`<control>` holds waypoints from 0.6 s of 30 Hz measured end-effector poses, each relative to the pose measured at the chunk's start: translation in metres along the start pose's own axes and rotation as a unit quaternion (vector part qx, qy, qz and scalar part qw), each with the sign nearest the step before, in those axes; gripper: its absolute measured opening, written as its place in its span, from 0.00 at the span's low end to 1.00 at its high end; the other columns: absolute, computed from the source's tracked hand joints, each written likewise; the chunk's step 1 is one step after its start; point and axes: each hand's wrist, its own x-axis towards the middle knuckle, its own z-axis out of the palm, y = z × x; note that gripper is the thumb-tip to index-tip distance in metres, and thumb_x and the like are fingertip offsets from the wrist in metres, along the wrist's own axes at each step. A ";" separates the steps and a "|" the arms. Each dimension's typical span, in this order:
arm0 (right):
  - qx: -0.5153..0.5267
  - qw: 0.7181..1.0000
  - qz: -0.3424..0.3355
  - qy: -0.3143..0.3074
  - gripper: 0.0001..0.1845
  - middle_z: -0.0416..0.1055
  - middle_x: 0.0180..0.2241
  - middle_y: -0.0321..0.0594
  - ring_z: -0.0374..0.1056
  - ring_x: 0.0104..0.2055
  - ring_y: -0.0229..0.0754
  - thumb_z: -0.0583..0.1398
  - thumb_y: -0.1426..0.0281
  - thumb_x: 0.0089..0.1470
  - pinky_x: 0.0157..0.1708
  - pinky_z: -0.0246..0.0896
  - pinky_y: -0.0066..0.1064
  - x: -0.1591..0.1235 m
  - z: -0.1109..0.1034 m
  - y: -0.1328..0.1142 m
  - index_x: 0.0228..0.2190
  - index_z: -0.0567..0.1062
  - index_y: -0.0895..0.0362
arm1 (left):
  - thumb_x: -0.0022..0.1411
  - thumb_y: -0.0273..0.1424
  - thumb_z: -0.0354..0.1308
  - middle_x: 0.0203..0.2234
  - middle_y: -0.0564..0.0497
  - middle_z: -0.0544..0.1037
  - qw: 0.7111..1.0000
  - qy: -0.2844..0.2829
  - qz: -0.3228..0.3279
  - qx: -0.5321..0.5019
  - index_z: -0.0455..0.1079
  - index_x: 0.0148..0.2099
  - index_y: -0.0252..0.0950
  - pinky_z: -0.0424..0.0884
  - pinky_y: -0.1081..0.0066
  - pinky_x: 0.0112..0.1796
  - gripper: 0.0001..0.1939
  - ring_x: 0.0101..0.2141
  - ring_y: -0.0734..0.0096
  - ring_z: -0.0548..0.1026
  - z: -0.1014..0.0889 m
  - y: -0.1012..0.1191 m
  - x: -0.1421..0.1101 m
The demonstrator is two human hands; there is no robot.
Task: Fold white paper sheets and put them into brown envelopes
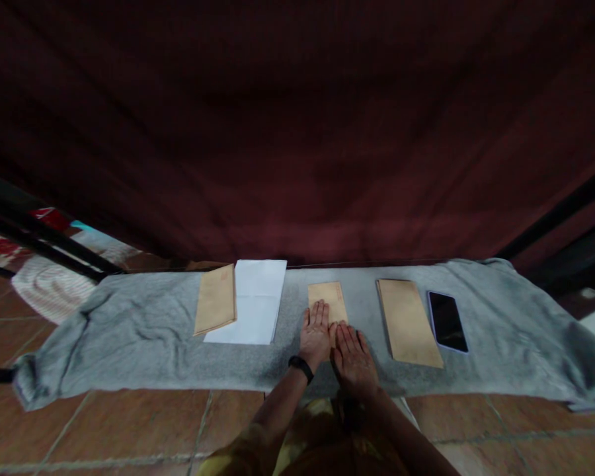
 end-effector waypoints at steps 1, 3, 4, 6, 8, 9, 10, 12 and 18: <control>0.000 1.000 0.000 -0.001 0.28 0.61 0.65 0.51 0.55 0.68 0.50 0.49 0.67 0.67 0.68 0.42 0.49 0.000 0.000 0.000 0.65 0.62 0.62 | 0.72 0.38 0.42 0.68 0.41 0.61 1.000 -0.004 0.004 0.002 0.55 0.70 0.30 0.53 0.52 0.67 0.29 0.68 0.58 0.55 0.000 0.000 0.000; 0.001 1.000 -0.001 -0.001 0.28 0.60 0.65 0.51 0.55 0.68 0.50 0.49 0.67 0.67 0.68 0.42 0.48 0.000 0.001 0.001 0.66 0.61 0.62 | 0.72 0.37 0.42 0.68 0.40 0.61 1.000 -0.011 0.012 0.006 0.55 0.70 0.29 0.52 0.52 0.67 0.29 0.68 0.58 0.55 -0.001 0.000 0.001; 0.002 1.000 -0.003 -0.001 0.29 0.60 0.66 0.51 0.55 0.68 0.50 0.49 0.67 0.67 0.68 0.42 0.49 0.000 0.001 0.001 0.66 0.61 0.61 | 0.72 0.37 0.43 0.68 0.40 0.61 1.000 -0.013 0.015 0.006 0.55 0.70 0.29 0.52 0.52 0.67 0.29 0.68 0.58 0.55 -0.001 -0.001 0.001; 0.005 1.000 -0.008 0.001 0.29 0.60 0.66 0.51 0.55 0.68 0.51 0.49 0.67 0.67 0.68 0.42 0.50 -0.001 0.000 0.002 0.67 0.59 0.60 | 0.72 0.38 0.43 0.68 0.40 0.60 1.000 -0.014 0.016 0.008 0.53 0.71 0.29 0.52 0.52 0.67 0.30 0.69 0.58 0.54 -0.001 -0.001 0.000; 0.006 1.000 -0.013 0.000 0.29 0.60 0.66 0.51 0.55 0.68 0.51 0.49 0.67 0.67 0.68 0.43 0.51 -0.003 -0.002 0.003 0.67 0.59 0.59 | 0.72 0.38 0.43 0.68 0.40 0.59 1.000 -0.014 0.016 0.009 0.52 0.71 0.30 0.52 0.52 0.67 0.30 0.69 0.58 0.53 -0.001 -0.002 -0.001; 0.005 1.000 -0.016 -0.002 0.29 0.60 0.66 0.51 0.55 0.68 0.52 0.49 0.68 0.67 0.67 0.44 0.51 -0.004 -0.003 0.003 0.67 0.59 0.59 | 0.72 0.38 0.43 0.69 0.40 0.59 1.000 -0.014 0.016 0.010 0.52 0.71 0.30 0.51 0.52 0.67 0.31 0.69 0.58 0.53 -0.001 -0.002 -0.001; 0.002 1.000 -0.020 -0.005 0.28 0.60 0.66 0.52 0.55 0.68 0.52 0.50 0.68 0.67 0.67 0.45 0.52 -0.006 -0.005 0.004 0.66 0.60 0.59 | 0.72 0.38 0.43 0.69 0.40 0.58 1.000 -0.014 0.016 0.011 0.52 0.71 0.29 0.51 0.52 0.67 0.31 0.69 0.58 0.53 -0.001 -0.002 -0.001; -0.011 1.000 -0.022 -0.007 0.27 0.61 0.65 0.53 0.55 0.68 0.54 0.50 0.68 0.67 0.66 0.46 0.52 -0.010 -0.008 0.006 0.65 0.62 0.59 | 0.72 0.39 0.43 0.69 0.40 0.58 1.000 -0.012 0.014 0.015 0.52 0.71 0.29 0.50 0.51 0.67 0.31 0.69 0.57 0.54 0.000 -0.002 -0.001; -0.039 0.999 -0.029 0.012 0.25 0.60 0.66 0.54 0.56 0.67 0.55 0.50 0.69 0.67 0.65 0.47 0.53 -0.025 -0.017 0.017 0.63 0.64 0.60 | 0.73 0.41 0.42 0.69 0.40 0.57 0.999 -0.021 0.003 0.029 0.50 0.72 0.30 0.50 0.49 0.67 0.32 0.69 0.56 0.53 0.006 0.001 0.000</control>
